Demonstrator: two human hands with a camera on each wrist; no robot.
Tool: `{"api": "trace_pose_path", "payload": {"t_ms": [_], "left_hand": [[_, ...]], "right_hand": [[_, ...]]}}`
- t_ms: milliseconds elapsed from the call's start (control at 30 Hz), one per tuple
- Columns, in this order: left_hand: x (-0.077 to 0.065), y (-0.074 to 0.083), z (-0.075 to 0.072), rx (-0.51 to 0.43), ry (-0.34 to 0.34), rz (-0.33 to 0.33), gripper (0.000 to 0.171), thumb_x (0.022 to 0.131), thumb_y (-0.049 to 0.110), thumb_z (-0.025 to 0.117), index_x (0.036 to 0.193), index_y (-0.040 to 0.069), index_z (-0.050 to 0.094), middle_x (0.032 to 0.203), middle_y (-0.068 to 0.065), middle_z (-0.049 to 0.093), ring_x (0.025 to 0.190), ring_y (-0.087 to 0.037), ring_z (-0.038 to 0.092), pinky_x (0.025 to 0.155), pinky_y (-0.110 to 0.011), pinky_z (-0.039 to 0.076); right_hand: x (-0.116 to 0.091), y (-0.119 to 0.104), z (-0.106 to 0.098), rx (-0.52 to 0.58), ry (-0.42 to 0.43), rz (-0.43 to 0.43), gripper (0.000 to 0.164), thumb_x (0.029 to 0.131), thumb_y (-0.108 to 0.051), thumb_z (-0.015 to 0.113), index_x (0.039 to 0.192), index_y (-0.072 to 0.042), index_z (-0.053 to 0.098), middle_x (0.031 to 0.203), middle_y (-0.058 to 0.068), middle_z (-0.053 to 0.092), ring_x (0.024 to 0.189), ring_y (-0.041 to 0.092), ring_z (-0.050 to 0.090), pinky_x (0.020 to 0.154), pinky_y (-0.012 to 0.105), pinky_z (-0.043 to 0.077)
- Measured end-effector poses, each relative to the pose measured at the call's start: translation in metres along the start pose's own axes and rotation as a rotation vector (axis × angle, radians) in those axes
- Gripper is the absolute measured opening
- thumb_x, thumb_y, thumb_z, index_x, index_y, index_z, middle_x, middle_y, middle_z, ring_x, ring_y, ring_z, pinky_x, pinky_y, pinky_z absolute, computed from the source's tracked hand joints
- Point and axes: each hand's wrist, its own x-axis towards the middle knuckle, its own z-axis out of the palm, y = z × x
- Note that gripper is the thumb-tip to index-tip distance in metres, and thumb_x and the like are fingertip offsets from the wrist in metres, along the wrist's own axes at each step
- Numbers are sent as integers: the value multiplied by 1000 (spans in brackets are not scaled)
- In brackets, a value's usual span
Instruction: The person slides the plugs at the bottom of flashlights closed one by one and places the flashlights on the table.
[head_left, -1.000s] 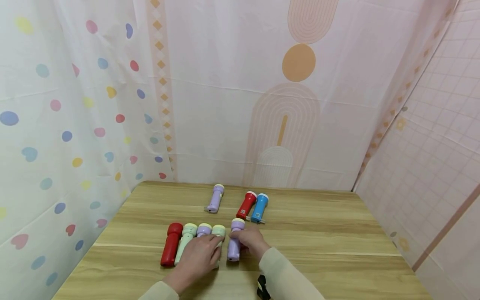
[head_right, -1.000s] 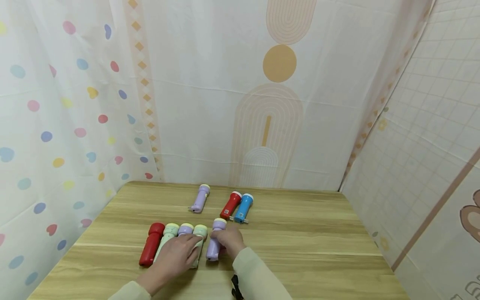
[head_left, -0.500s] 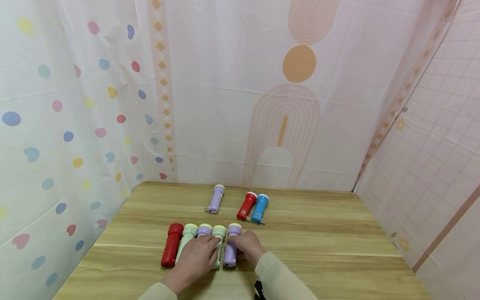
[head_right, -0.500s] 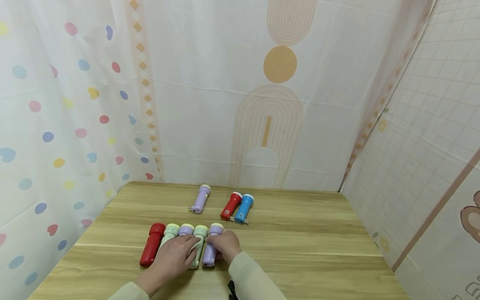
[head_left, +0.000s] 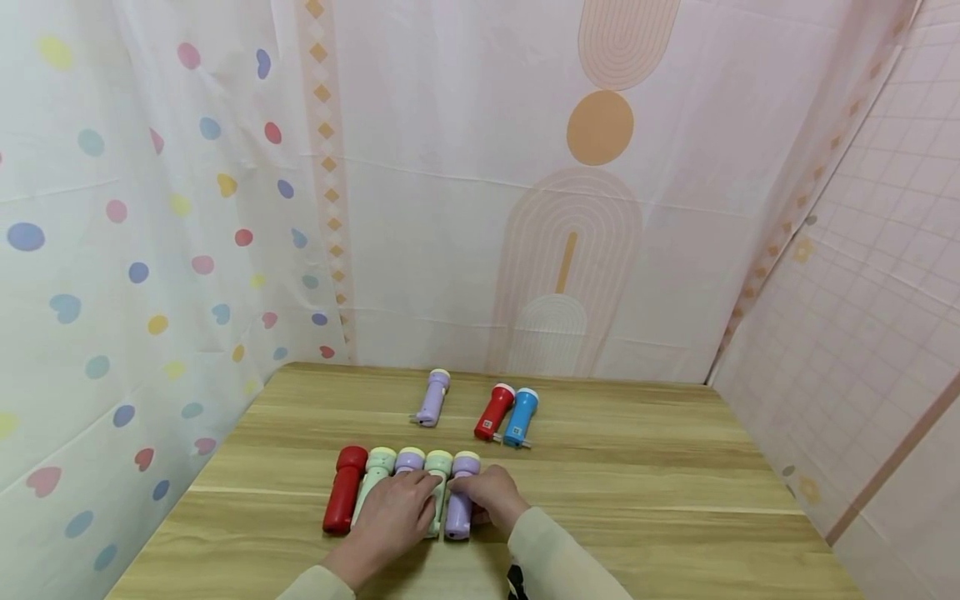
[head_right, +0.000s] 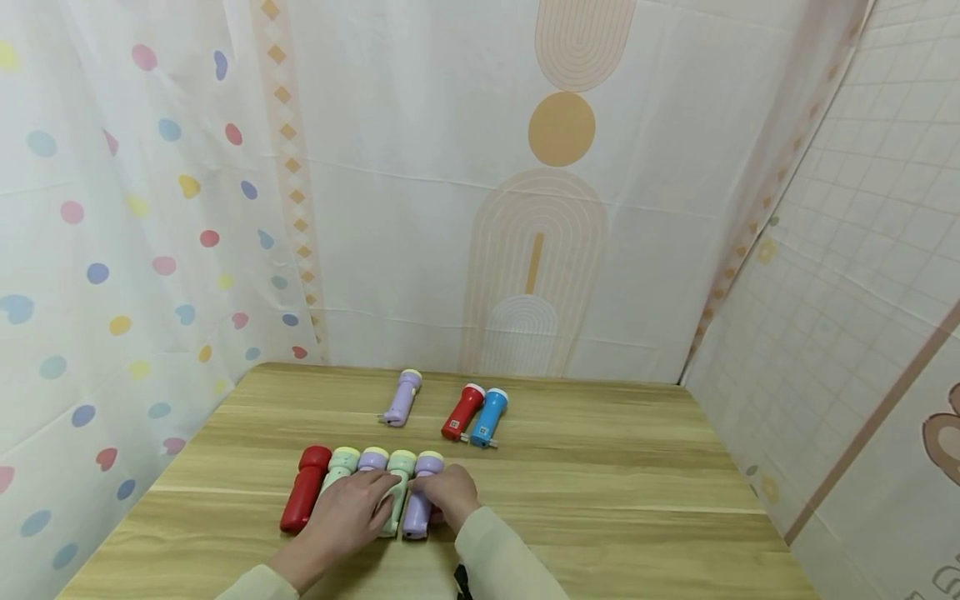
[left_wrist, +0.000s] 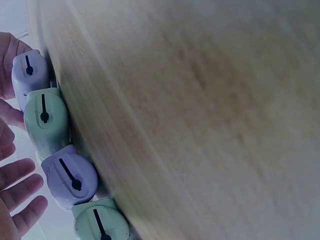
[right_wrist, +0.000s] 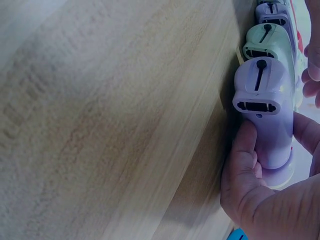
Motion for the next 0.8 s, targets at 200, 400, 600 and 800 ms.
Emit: {"api": "trace_pose_path", "payload": {"t_ms": [200,400,600,800], "left_hand": [[0,0,0,12,37,18,12,81,16,73,93,14,72,86,1,67,80,-19,66,67,-37,54],[0,0,-1,19,41,24,7,80,15,72,87,15,70,82,2,64,77,-19,65,64,-36,53],[0,0,-1,20,16,17,7,82,16,71,89,15,71,84,2,64,78,-19,65,66,-37,53],[-1,-2,-2,8,46,25,8,81,16,72,89,13,72,86,1,67,79,-19,65,66,-36,54]], "right_hand": [[0,0,0,-14,6,-2,38,81,-15,79,100,8,56,84,12,62,70,23,67,62,36,58],[-4,-2,-3,-4,-3,-10,37,82,-16,77,101,7,55,83,12,63,69,22,67,62,36,58],[-6,-3,-7,-13,-9,-6,34,83,-19,76,98,4,56,80,12,64,67,21,65,60,35,58],[-4,-2,-10,-42,-6,-8,34,83,-23,77,95,3,58,80,11,63,66,22,63,58,35,57]]}}
